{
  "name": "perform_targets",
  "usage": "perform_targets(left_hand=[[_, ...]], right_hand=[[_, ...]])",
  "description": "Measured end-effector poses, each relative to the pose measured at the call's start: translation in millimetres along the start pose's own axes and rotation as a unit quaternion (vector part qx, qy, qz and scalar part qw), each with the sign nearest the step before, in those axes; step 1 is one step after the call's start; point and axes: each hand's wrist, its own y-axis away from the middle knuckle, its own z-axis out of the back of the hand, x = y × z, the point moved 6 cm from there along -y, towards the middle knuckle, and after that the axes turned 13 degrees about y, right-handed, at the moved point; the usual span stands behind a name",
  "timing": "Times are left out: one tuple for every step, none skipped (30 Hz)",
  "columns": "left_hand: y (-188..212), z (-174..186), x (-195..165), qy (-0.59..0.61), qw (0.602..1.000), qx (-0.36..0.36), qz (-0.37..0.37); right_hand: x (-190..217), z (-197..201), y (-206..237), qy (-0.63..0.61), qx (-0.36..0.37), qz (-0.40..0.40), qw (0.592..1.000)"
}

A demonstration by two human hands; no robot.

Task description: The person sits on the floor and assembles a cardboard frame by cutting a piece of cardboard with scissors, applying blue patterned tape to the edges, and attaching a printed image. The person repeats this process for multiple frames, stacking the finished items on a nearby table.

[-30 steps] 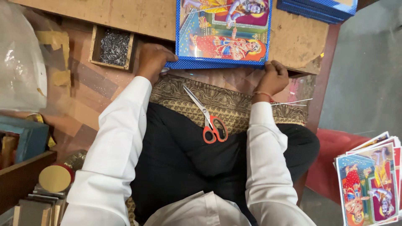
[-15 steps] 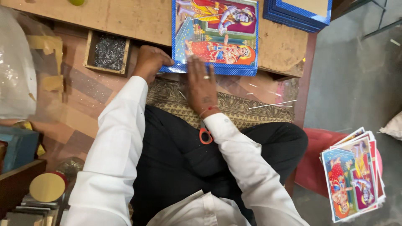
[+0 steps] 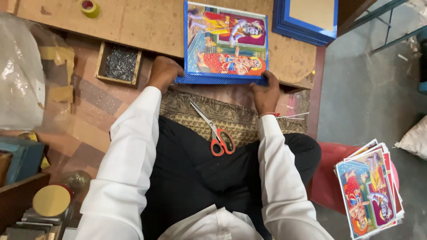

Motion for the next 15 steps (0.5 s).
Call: perform_targets(left_hand=[[0.7,-0.2,-1.8,-0.004,1.0,0.001,-0.013],[1.5,-2.1,-2.9,0.015,1.0,0.013,-0.024],[1.7,-3.6,-4.1,0.034,0.998,0.026,-0.035],[1.7,-5.3,-5.1,0.051,0.997,0.035,-0.047],[1.9,-4.3,-3.9,0.061,0.997,0.023,-0.035],[1.8,-4.3,-2.4,0.072,0.997,0.014,-0.022],[1.5,-4.3,0.6,0.083,0.996,0.007,-0.008],[0.6,-5.3,2.9,0.078,0.997,0.011,-0.008],[-0.8,-5.1,4.9,0.072,0.997,0.013,-0.011],[-1.6,-4.3,6.9,0.065,0.998,0.014,-0.01],[-2.8,-4.7,8.4,0.071,0.997,0.021,-0.016],[-3.7,-4.5,10.3,0.079,0.996,0.028,-0.021],[-4.9,-5.0,12.0,0.087,0.995,0.034,-0.027],[-6.0,-4.9,15.2,0.076,0.996,0.034,-0.021],[-7.0,-5.7,18.5,0.064,0.997,0.034,-0.014]], right_hand=[[-1.3,4.3,-3.6,-0.079,0.001,-0.025,0.997],[-3.2,8.7,-6.8,-0.157,0.001,-0.051,0.986],[-6.3,14.4,-9.5,-0.208,-0.004,-0.08,0.975],[-9.3,19.0,-12.6,-0.261,-0.006,-0.106,0.959],[-10.3,18.5,-14.0,-0.316,-0.006,-0.133,0.939],[-8.9,23.9,-12.3,-0.279,-0.044,-0.13,0.95],[-9.4,29.5,-7.0,-0.24,-0.084,-0.128,0.959],[-7.3,35.5,-2.2,-0.199,-0.125,-0.125,0.964],[1.0,34.7,7.9,-0.068,-0.096,-0.064,0.991],[11.2,29.7,32.0,0.065,-0.064,-0.004,0.996],[24.7,14.8,56.7,0.037,0.028,0.085,0.995],[27.5,-4.9,85.3,0.116,0.176,0.104,0.972],[20.7,-19.0,121.3,0.214,0.324,0.074,0.919],[24.8,-20.0,148.6,0.239,0.338,0.086,0.906],[27.9,-19.9,169.4,0.264,0.352,0.099,0.893]])
